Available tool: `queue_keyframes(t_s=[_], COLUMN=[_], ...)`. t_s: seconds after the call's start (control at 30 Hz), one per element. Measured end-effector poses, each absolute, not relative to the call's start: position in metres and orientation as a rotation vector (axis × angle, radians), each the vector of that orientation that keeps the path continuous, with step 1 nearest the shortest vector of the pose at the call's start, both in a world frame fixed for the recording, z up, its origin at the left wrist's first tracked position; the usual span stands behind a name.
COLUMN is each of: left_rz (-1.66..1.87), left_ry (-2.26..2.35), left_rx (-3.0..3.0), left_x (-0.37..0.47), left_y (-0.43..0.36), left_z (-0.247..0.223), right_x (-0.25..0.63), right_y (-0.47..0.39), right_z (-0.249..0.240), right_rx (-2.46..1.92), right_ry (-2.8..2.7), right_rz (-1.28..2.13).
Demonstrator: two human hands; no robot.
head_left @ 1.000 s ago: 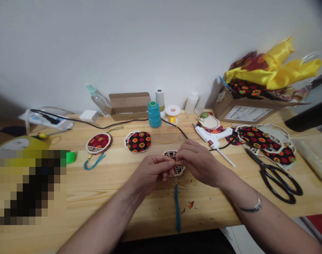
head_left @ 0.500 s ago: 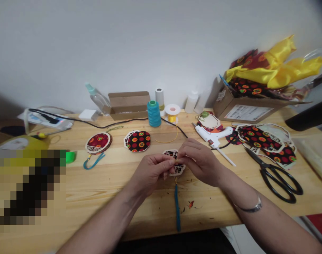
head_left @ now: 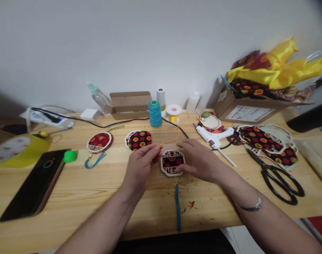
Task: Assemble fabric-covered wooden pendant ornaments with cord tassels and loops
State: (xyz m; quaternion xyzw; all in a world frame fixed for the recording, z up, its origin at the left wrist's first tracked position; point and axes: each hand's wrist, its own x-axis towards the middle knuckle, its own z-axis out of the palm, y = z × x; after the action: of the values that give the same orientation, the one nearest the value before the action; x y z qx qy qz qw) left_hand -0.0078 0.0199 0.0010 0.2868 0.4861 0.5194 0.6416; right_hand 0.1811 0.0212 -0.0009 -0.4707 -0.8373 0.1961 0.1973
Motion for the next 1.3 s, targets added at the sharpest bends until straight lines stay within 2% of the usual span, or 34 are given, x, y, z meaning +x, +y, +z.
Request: queue_keyframes(t_s=[0.27,0.47,0.57,1.0,1.3], left_rz=[1.198,1.186,1.169,1.012,0.823], left_ry=[1.041,1.042,1.046,1.063,1.047], left_rx=[0.655,0.667,0.682,0.808,0.811], left_x=[-0.008,-0.007,-0.008,-0.011,-0.01], left_y=[0.021,0.021,0.02,0.015,0.005], left_z=[-0.004,-0.001,0.001,0.005,0.021], right_x=[0.18,0.186,0.187,0.186,0.178], right_y=[0.014,0.014,0.017,0.025,0.028], right_z=[0.002,0.009,0.009,0.004,-0.009], right_rx=[-1.431,-1.654,-1.695,-1.692,-1.405], right_ry=[-2.408,-2.208,-2.157,-2.006,-2.07], right_rz=[0.55,0.82,0.828,0.948,0.93])
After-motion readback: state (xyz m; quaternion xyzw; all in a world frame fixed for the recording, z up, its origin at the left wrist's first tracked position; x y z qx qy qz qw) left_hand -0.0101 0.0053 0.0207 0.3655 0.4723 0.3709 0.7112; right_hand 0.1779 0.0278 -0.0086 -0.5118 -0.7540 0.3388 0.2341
